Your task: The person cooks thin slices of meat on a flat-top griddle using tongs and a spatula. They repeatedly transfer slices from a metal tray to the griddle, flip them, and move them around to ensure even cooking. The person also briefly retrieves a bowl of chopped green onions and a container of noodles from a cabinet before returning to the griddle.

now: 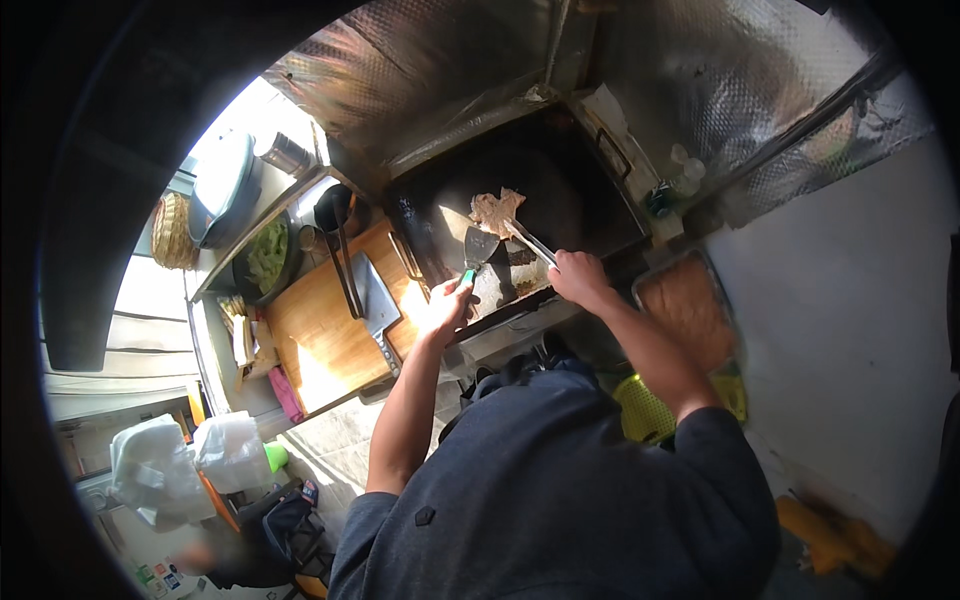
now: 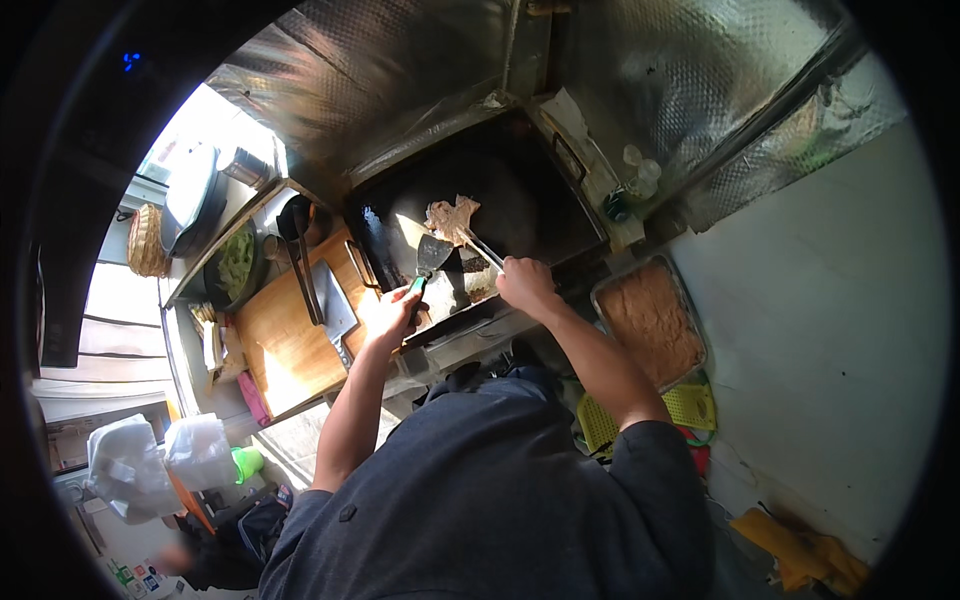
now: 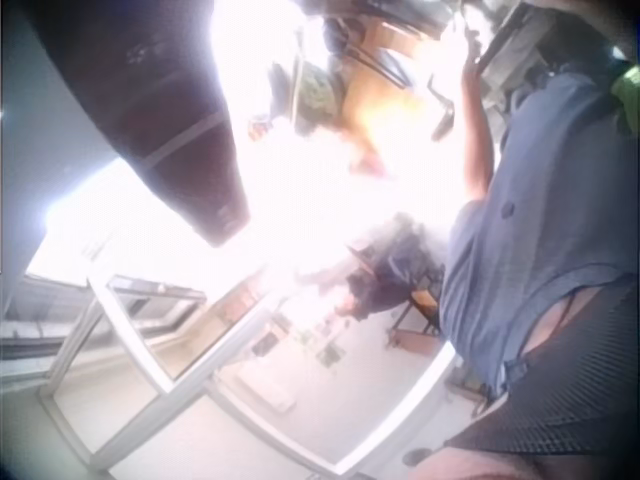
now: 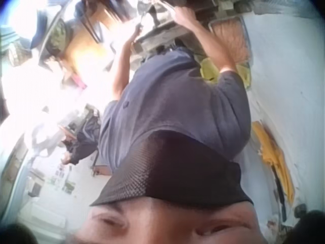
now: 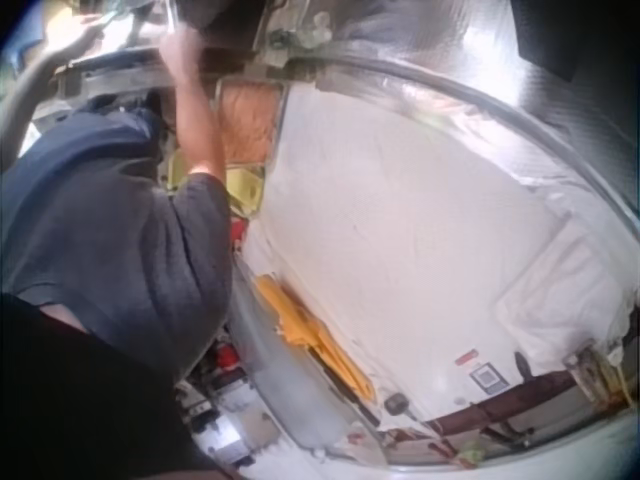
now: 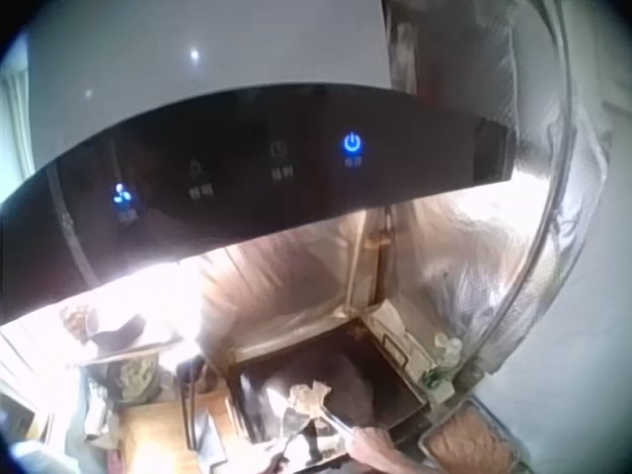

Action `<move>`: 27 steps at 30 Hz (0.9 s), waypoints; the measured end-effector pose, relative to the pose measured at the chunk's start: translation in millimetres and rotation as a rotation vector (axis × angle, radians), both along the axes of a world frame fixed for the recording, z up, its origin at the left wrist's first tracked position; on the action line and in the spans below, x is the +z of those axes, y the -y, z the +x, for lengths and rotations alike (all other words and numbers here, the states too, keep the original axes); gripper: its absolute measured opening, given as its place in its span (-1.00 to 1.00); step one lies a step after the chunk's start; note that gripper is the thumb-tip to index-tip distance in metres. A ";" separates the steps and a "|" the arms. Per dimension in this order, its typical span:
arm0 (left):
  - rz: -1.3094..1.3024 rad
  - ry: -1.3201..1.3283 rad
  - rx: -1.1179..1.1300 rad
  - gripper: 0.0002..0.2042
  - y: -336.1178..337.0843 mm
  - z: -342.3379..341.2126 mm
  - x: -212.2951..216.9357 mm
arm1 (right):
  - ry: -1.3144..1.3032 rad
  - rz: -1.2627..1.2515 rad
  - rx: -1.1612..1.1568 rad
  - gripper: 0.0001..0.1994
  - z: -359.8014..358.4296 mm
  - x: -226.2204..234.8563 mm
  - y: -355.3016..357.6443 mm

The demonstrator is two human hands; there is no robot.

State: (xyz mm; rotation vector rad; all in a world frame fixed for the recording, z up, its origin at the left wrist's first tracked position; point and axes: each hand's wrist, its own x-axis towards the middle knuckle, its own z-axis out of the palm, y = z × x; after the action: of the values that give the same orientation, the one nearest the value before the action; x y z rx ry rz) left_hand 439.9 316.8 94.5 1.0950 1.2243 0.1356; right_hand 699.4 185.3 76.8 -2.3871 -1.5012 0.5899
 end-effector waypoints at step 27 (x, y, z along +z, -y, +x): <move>0.036 -0.056 0.092 -0.79 -33.0 -19.3 -25.0 | -0.124 0.004 -0.124 -0.74 -19.2 -35.0 -91.9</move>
State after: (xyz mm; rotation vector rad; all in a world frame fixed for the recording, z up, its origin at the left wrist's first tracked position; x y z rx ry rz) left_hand 420.6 349.8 69.5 1.0799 1.3271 0.1988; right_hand 680.2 277.1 41.8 -2.3721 -1.2919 0.6911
